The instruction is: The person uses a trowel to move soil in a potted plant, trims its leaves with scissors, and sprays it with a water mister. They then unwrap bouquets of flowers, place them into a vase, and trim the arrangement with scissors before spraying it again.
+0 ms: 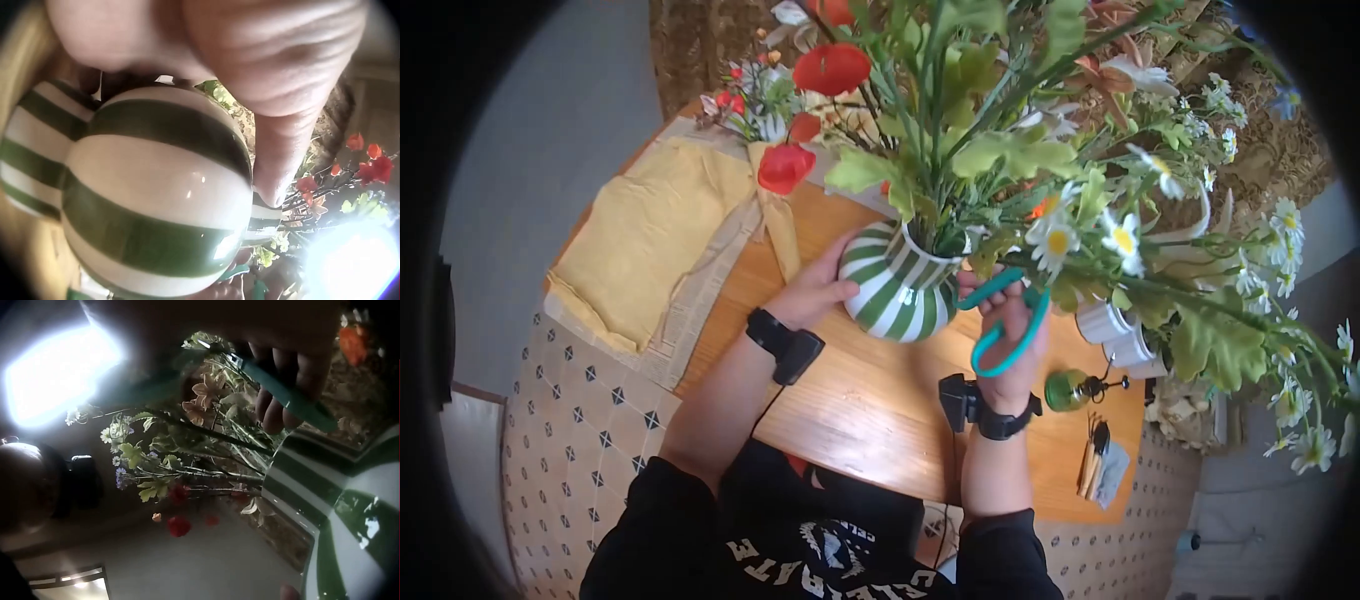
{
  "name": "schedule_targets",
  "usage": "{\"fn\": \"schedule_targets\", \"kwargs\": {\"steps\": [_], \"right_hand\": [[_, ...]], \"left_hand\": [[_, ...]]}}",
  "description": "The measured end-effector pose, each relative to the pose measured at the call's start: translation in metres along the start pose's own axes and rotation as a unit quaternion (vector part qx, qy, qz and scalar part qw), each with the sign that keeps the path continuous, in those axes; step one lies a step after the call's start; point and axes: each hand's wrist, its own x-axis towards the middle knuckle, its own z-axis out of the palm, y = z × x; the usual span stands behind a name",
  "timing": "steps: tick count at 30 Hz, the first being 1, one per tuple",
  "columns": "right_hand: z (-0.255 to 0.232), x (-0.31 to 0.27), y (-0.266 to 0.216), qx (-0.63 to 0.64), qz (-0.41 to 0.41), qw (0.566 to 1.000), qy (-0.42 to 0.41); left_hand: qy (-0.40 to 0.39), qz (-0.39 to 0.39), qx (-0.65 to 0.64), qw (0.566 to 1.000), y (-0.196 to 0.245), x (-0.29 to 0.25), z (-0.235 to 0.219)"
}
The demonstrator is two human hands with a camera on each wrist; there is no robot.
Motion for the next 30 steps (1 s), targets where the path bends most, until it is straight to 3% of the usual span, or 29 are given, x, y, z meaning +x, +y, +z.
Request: {"fn": "schedule_targets", "kwargs": {"steps": [5,10,14,19,30], "right_hand": [[0.021,-0.022,-0.018,-0.113,0.038,0.992,0.039],[0.007,-0.072,-0.034,-0.201,0.097,0.973,0.058],[0.008,-0.101,-0.055,-0.253,0.217,0.942,-0.049],[0.042,-0.081,-0.054,-0.203,0.193,0.952,-0.127],[0.089,-0.050,-0.011,-0.240,0.203,0.949,-0.019]], "left_hand": [[0.004,-0.014,0.015,1.000,0.001,0.000,0.000],[0.004,-0.008,-0.009,1.000,-0.003,0.001,-0.003],[0.025,-0.023,-0.005,0.999,-0.003,0.001,-0.004],[0.031,-0.021,-0.017,0.999,-0.003,0.001,-0.005],[0.016,-0.021,-0.027,0.999,0.003,0.001,-0.003]]}}
